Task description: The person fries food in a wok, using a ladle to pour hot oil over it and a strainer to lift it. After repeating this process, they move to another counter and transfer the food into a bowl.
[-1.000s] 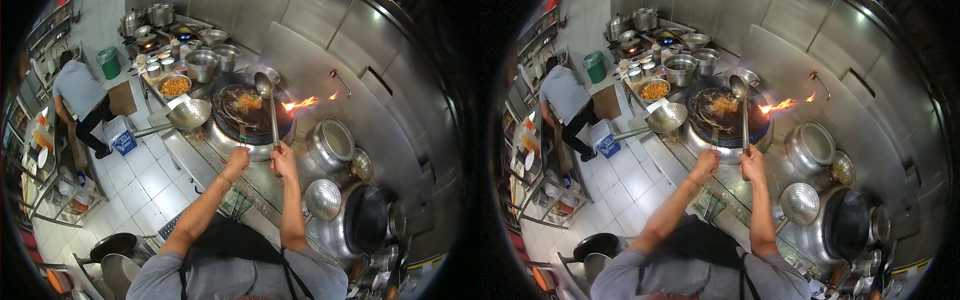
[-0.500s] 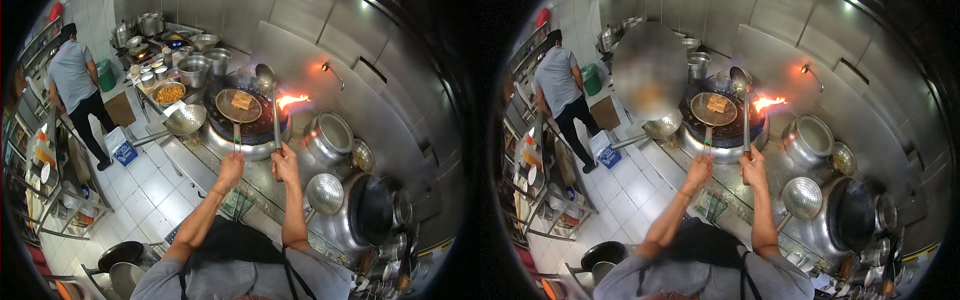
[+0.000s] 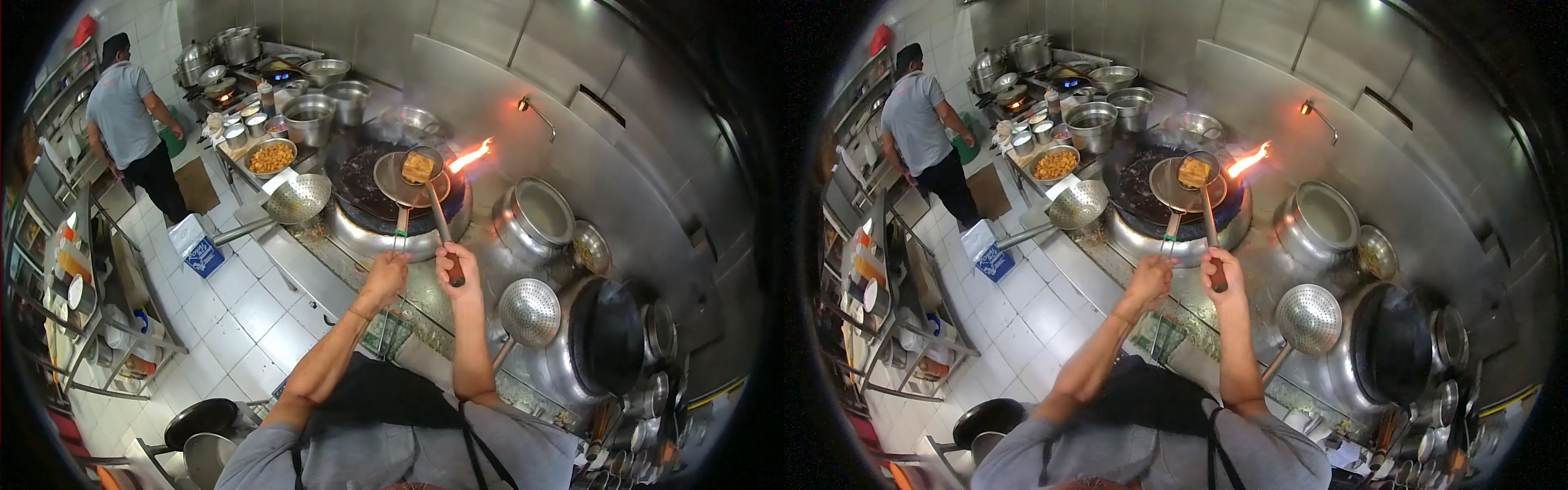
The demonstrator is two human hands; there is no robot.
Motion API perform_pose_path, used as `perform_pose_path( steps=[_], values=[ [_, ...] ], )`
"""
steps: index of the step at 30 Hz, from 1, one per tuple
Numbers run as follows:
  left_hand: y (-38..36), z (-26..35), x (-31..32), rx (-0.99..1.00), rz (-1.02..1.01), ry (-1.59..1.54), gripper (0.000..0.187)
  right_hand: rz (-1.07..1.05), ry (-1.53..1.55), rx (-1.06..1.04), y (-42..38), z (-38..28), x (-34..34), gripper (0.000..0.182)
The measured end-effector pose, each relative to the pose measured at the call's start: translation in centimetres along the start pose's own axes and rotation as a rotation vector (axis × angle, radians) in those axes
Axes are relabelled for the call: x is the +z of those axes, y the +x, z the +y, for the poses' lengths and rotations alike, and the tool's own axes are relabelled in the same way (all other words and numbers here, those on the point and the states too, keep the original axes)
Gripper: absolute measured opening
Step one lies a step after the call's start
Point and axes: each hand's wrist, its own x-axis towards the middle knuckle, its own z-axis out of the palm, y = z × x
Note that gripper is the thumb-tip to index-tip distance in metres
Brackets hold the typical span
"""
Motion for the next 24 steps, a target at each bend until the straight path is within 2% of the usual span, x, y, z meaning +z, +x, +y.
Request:
perform_pose_path(
  steps=[3, 4, 6, 7, 8, 10, 12, 14, 16, 17, 19, 20, 22, 23, 24],
  values=[
    [0.2, 0.2, -0.5, -0.064, 0.0, -0.093, 0.018, 0.122, -0.427, -0.189, 0.1, 1.6, -0.3, 0.008],
    [0.3, 0.2, -0.5, -0.053, 0.017, -0.044, 0.017, 0.127, -0.427, -0.19, 0.5, 2.5, -0.6, 0.008],
    [0.4, 0.7, -0.9, -0.044, 0.031, 0.007, 0.016, 0.265, -1.028, -0.437, 1.5, 4.1, -1.6, 0.021],
    [0.7, 1.2, -1.2, -0.036, 0.025, 0.011, 0.016, 0.362, -1.275, -0.475, 1.4, 4.4, -2.2, 0.037],
    [1.0, 1.6, -1.4, -0.032, 0.021, 0.012, 0.015, 0.364, -1.274, -0.476, 1.6, 4.5, -3.2, 0.037],
    [1.1, 2.7, -1.3, -0.022, 0.006, -0.001, 0.015, 0.378, -1.67, -0.652, 2.1, 4.2, -5.0, 0.051],
    [1.2, 2.9, -1.5, -0.014, -0.002, -0.013, 0.014, 0.378, -1.661, -0.6, 1.6, 3.8, -4.2, 0.053],
    [2.0, 2.4, -1.7, -0.038, 0.081, 0.01, 0.014, 0.376, -1.648, -0.556, 1.7, 3.9, -3.6, 0.056],
    [3.0, 0.9, -2.7, 0.001, 0.131, 0.029, 0.014, 0.346, -1.63, -0.704, 1.8, 4.3, -3.5, 0.057],
    [3.2, 0.6, -2.9, 0.042, 0.176, 0.045, 0.014, 0.343, -1.633, -0.699, 2.1, 4.5, -3.7, 0.057],
    [3.9, 0.0, -3.4, 0.049, 0.178, 0.04, 0.014, 0.353, -1.423, -0.623, 3.0, 4.5, -4.2, 0.047],
    [4.1, -0.1, -3.6, 0.061, 0.177, 0.04, 0.014, 0.347, -1.43, -0.619, 2.8, 4.4, -3.3, 0.047],
    [5.1, -1.0, -3.7, 0.093, 0.231, 0.079, 0.013, 0.377, -1.267, -0.482, 2.1, 3.9, -0.9, 0.032],
    [5.3, -1.1, -3.6, 0.121, 0.28, 0.125, 0.013, 0.373, -1.275, -0.483, 2.3, 3.8, -0.9, 0.032],
    [5.5, -1.1, -3.5, 0.123, 0.281, 0.116, 0.013, 0.351, -1.167, -0.44, 2.5, 3.6, -1.1, 0.022]
  ],
)
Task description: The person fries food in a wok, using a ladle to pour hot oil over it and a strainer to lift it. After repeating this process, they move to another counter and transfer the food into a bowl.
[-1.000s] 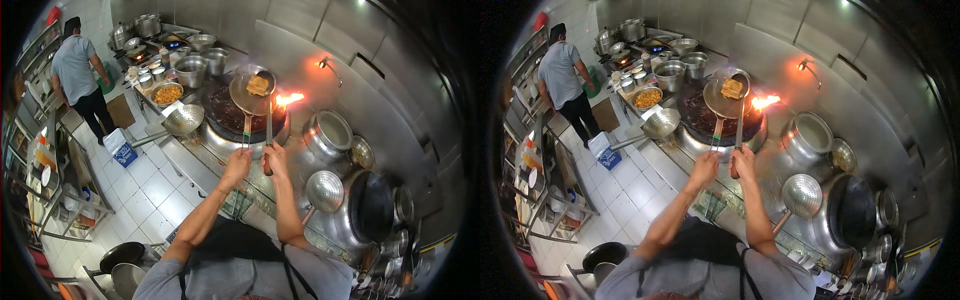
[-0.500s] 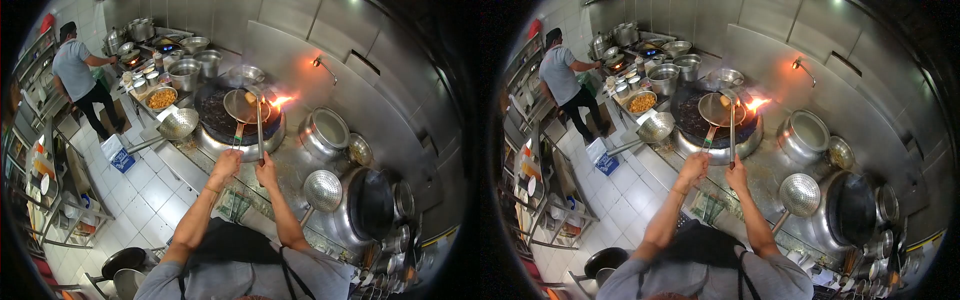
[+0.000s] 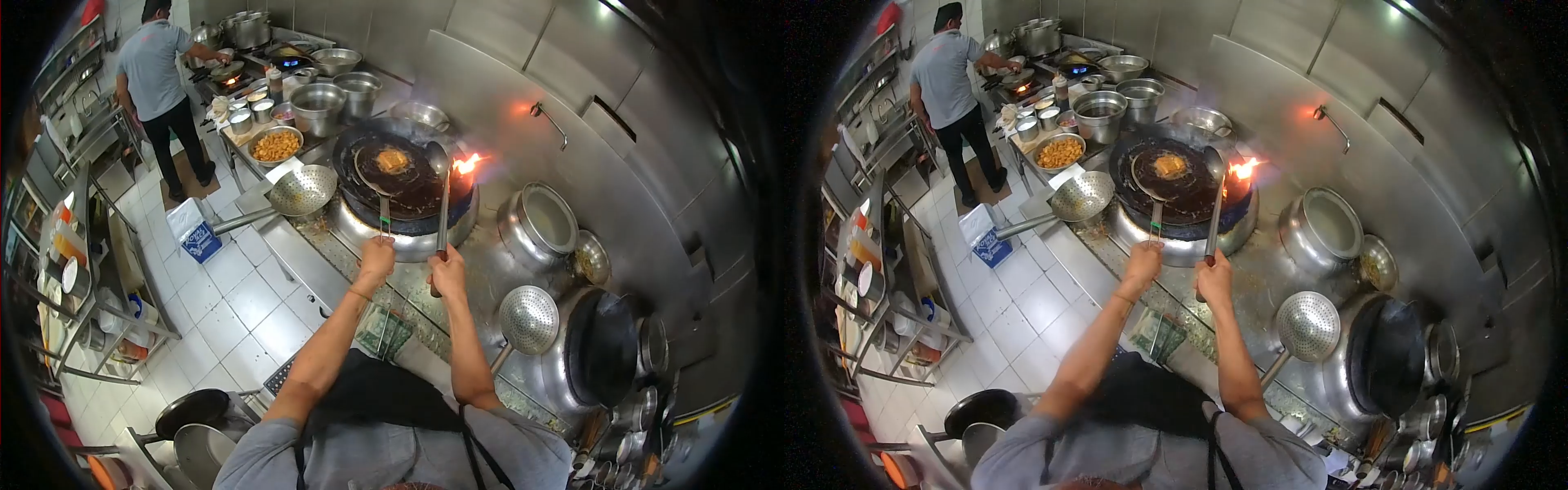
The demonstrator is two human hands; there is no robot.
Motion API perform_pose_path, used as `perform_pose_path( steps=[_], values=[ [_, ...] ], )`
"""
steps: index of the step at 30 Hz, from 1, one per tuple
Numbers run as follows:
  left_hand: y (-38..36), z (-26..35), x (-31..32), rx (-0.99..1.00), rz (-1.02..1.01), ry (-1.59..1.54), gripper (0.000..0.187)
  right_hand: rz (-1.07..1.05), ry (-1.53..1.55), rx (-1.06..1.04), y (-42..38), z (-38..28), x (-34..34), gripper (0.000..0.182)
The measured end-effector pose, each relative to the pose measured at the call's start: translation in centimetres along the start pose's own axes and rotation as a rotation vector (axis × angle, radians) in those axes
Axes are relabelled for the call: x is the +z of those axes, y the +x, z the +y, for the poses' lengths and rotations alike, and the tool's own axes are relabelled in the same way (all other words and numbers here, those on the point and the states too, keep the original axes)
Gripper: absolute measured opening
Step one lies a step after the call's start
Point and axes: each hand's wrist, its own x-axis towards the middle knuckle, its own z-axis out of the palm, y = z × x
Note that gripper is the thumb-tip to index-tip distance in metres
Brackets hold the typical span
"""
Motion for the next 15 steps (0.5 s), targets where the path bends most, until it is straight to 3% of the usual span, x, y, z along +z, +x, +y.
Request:
perform_pose_path(
  steps=[2, 4, 6, 8, 15],
  values=[
    [0.1, -0.2, 0.3, -0.011, 0.011, -0.048, 0.012, -0.023, 0.1, 0.049, 0.2, -0.6, -0.5, 0.012],
    [-0.3, 0.2, 0.6, -0.003, 0.021, -0.066, 0.011, -0.091, 0.422, 0.319, 0.5, -2.6, -1.2, 0.003],
    [-0.4, 0.2, 0.6, 0.009, 0.027, -0.076, 0.01, -0.095, 0.591, 0.3, 1.4, -2.7, -1.8, 0.008],
    [-0.3, 0.2, 0.4, -0.027, -0.008, -0.079, 0.011, -0.243, 0.865, 0.443, 2.2, -3.2, -2.9, 0.009],
    [-1.6, 1.5, 0.1, -0.214, -0.032, -0.224, 0.011, -0.328, 1.064, 0.435, 3.9, -4.1, -3.3, 0.017]
  ],
)
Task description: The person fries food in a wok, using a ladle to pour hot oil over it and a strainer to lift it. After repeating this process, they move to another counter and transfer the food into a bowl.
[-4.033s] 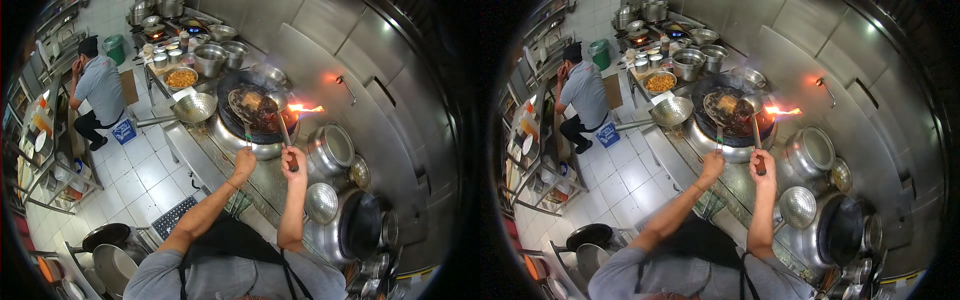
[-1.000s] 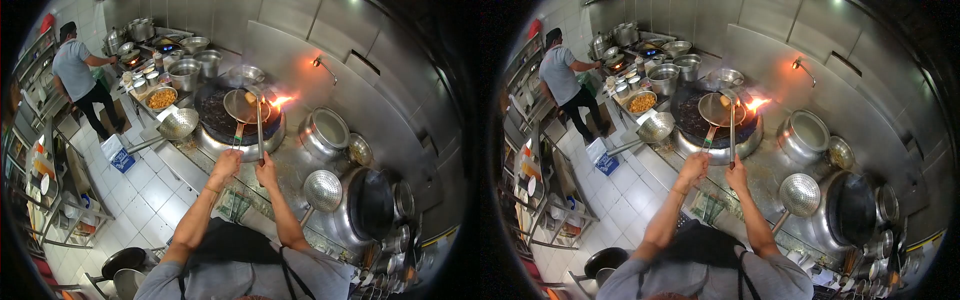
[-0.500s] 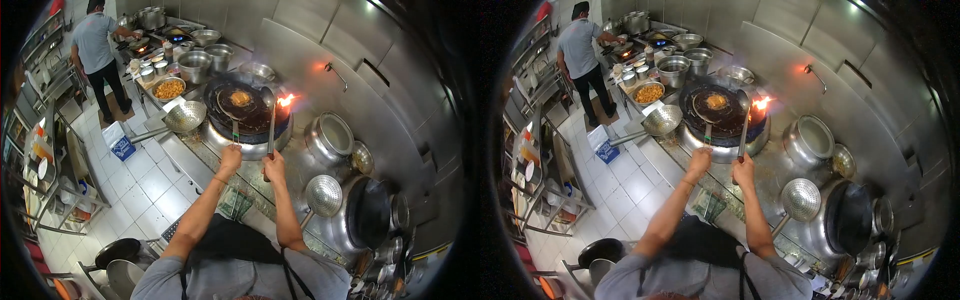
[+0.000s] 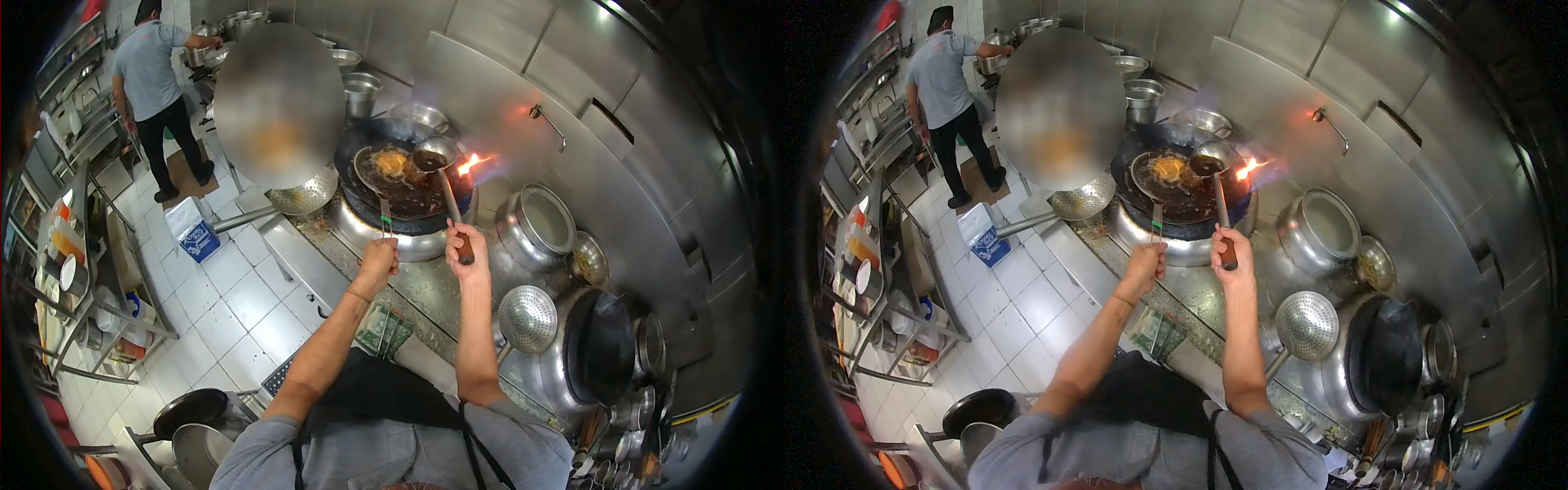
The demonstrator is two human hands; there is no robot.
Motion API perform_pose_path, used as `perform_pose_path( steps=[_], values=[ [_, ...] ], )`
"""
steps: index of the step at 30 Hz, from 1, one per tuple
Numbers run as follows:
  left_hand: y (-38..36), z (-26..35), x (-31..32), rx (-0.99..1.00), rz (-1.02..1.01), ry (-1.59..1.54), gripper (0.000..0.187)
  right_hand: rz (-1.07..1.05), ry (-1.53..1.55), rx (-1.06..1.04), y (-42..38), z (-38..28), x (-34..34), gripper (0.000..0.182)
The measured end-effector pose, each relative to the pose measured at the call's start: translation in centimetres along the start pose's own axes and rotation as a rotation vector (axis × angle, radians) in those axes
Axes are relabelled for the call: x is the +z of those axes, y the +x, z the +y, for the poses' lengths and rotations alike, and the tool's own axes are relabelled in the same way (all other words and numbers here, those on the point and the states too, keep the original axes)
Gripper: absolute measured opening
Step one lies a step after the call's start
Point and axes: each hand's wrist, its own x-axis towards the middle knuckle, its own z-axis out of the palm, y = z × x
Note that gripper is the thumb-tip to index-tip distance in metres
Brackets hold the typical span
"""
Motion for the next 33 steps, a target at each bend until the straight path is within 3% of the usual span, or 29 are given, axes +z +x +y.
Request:
perform_pose_path(
  steps=[2, 8, 14, 16, 18, 19, 20, 21, 22, 23, 24, 25, 26, 29, 31, 33],
  values=[
    [-0.1, -0.1, -0.1, -0.006, -0.089, -0.001, 0.011, -0.039, -0.013, 0.008, 0.4, -0.2, 0.5, 0.016],
    [-0.4, -1.3, 0.0, 0.108, -0.078, 0.065, 0.017, -0.036, -0.106, -0.026, 1.8, 0.6, 2.1, 0.012],
    [-0.7, -2.8, 0.1, 0.137, -0.034, 0.064, 0.016, -0.028, -0.598, -0.193, 0.2, 1.1, 3.2, 0.007],
    [-1.2, -3.0, 0.6, 0.207, 0.044, 0.238, 0.021, 0.036, -0.741, -0.234, -0.5, 1.8, 3.4, 0.006],
    [0.9, -5.0, -0.5, 0.569, 0.021, 0.626, 0.03, 0.099, -0.878, -0.337, 0.0, 2.5, 1.8, 0.012],
    [0.2, -4.6, 0.2, 0.479, 0.068, 0.677, 0.034, 0.188, -0.905, -0.31, -1.5, 2.7, 3.2, 0.011],
    [1.2, -5.4, -0.2, 0.55, 0.058, 0.98, 0.031, 0.21, -0.946, -0.322, -1.3, 2.8, 2.5, 0.009],
    [4.3, -8.5, -0.7, 1.075, 0.172, 1.331, 0.023, 0.143, -0.987, -0.357, -0.8, 2.8, 1.2, 0.01],
    [2.1, -6.2, 0.6, 0.527, 0.072, 0.956, 0.028, 0.191, -0.983, -0.41, -1.3, 3.2, 1.3, 0.011],
    [4.3, -7.9, 0.7, 0.624, 0.089, 1.09, 0.025, 0.171, -0.996, -0.379, -1.2, 3.2, 0.1, 0.013],
    [4.5, -8.1, 0.9, 0.683, 0.096, 1.011, 0.021, 0.191, -1.008, -0.403, -1.2, 3.1, -1.0, 0.014],
    [1.5, -6.1, 2.2, 0.488, 0.266, 0.525, 0.023, 0.241, -1.057, -0.388, -0.8, 3.0, -2.2, 0.013],
    [0.6, -5.2, 2.5, 0.48, 0.289, 0.485, 0.025, 0.253, -0.999, -0.406, -1.4, 3.2, -1.7, 0.005],
    [1.1, -5.2, 2.4, 0.459, 0.295, 0.45, 0.027, 0.255, -1.021, -0.262, -2.8, 2.4, -0.7, 0.006],
    [1.7, -5.4, 2.7, 0.45, 0.275, 0.467, 0.028, 0.309, -0.5, -0.147, -2.9, 1.7, -0.7, 0.009],
    [2.2, -5.5, 2.9, 0.374, 0.265, 0.464, 0.028, 0.178, -0.462, -0.088, -2.2, -0.3, -1.7, 0.007]
  ],
)
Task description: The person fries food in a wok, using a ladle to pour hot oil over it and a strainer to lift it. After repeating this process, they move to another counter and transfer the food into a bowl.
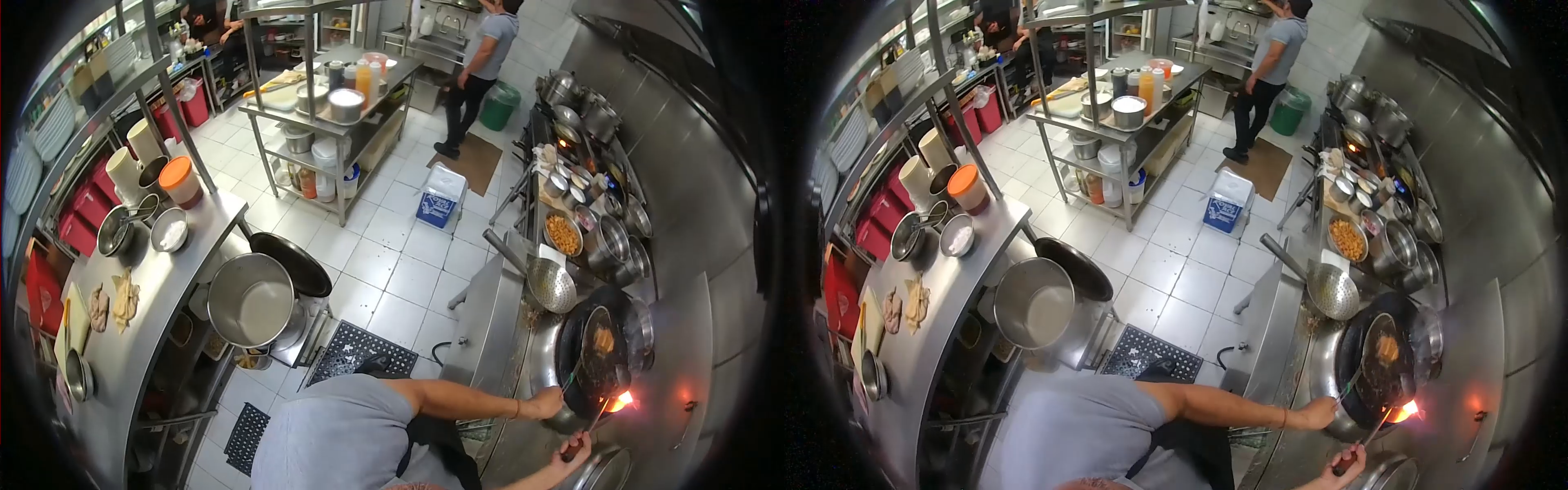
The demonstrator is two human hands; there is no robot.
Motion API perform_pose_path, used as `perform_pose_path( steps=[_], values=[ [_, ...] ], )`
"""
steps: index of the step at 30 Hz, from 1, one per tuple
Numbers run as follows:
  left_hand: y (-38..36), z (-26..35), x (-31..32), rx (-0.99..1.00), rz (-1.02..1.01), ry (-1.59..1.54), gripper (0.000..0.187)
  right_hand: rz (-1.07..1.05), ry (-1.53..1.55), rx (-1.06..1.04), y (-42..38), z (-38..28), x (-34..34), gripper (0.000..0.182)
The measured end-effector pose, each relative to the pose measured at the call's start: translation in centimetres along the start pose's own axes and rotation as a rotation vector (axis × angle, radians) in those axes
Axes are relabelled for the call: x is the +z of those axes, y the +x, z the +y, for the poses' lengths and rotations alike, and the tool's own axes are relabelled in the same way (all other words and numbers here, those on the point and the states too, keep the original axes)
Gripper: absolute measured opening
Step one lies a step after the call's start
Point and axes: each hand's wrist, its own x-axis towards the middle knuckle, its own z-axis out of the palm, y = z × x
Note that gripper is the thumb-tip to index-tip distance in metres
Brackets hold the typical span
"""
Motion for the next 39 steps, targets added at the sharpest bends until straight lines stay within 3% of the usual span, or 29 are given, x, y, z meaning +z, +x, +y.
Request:
perform_pose_path(
  steps=[2, 4, 5, 9, 11, 18, 21, 23, 27, 29, 30, 32, 33, 34, 36, 37, 39],
  values=[
    [0.3, -0.1, -0.1, 0.011, 0.014, -0.006, 0.028, -0.143, 0.039, 0.032, 1.1, -0.9, -2.0, 0.007],
    [0.4, -0.3, 0.1, 0.019, 0.019, -0.013, 0.026, -0.143, -0.017, 0.002, 2.3, -1.3, -3.7, 0.05],
    [1.4, -1.5, 0.9, 0.008, -0.019, -0.017, 0.024, -0.192, 0.22, -0.007, 0.1, -1.5, -1.4, 0.023],
    [1.8, -2.1, 1.7, -0.06, -0.05, -0.029, 0.022, -0.087, 0.088, 0.045, -0.3, -2.9, -0.1, 0.022],
    [2.9, -3.9, 3.0, 0.156, 0.107, -0.055, 0.026, -0.163, 0.128, 0.074, -0.4, -3.0, 0.3, 0.026],
    [2.4, -3.2, 2.5, 0.141, 0.104, -0.032, 0.025, -0.169, 0.066, 0.091, -0.2, -3.1, 2.7, 0.031],
    [2.0, -2.5, 2.1, 0.149, 0.17, -0.047, 0.022, -0.14, -0.081, -0.011, 0.1, -2.5, 3.4, 0.029],
    [1.7, -1.9, 1.6, 0.086, 0.114, -0.03, 0.02, -0.137, -0.215, -0.194, 1.8, -1.1, 2.4, 0.006],
    [0.5, -0.6, 0.6, 0.132, 0.143, 0.028, 0.019, -0.031, -0.533, -0.286, 3.6, 0.0, 0.7, 0.007],
    [0.1, -0.2, -0.2, 0.093, 0.005, 0.091, 0.026, -0.003, -0.67, -0.531, 4.2, 1.0, -0.4, 0.009],
    [-0.2, 0.2, -0.5, 0.093, 0.004, 0.09, 0.026, -0.001, -0.671, -0.531, 4.4, 1.1, -1.4, 0.009],
    [-0.9, 0.8, -0.7, 0.081, 0.036, 0.102, 0.027, 0.162, -0.918, -0.268, 4.2, 1.2, -3.1, 0.022],
    [-1.1, 1.0, -0.9, 0.077, 0.024, 0.101, 0.027, 0.175, -0.919, -0.263, 3.9, 1.4, -3.4, 0.022],
    [-1.1, 0.9, -0.9, 0.093, 0.033, 0.125, 0.026, 0.153, -0.722, -0.193, 3.2, 1.7, -3.3, 0.01],
    [-0.9, 0.6, -1.0, 0.198, -0.014, 0.303, 0.022, 0.032, -0.383, -0.074, 2.1, 2.2, -3.3, 0.008],
    [-0.2, -0.3, -0.5, 0.303, -0.093, 0.448, 0.019, -0.047, -0.235, -0.042, 1.3, 2.2, -3.4, 0.01],
    [1.7, -4.2, 0.9, 0.703, -0.079, 0.811, 0.016, -0.125, -0.083, -0.003, -3.0, -0.1, 1.0, 0.01]
  ],
)
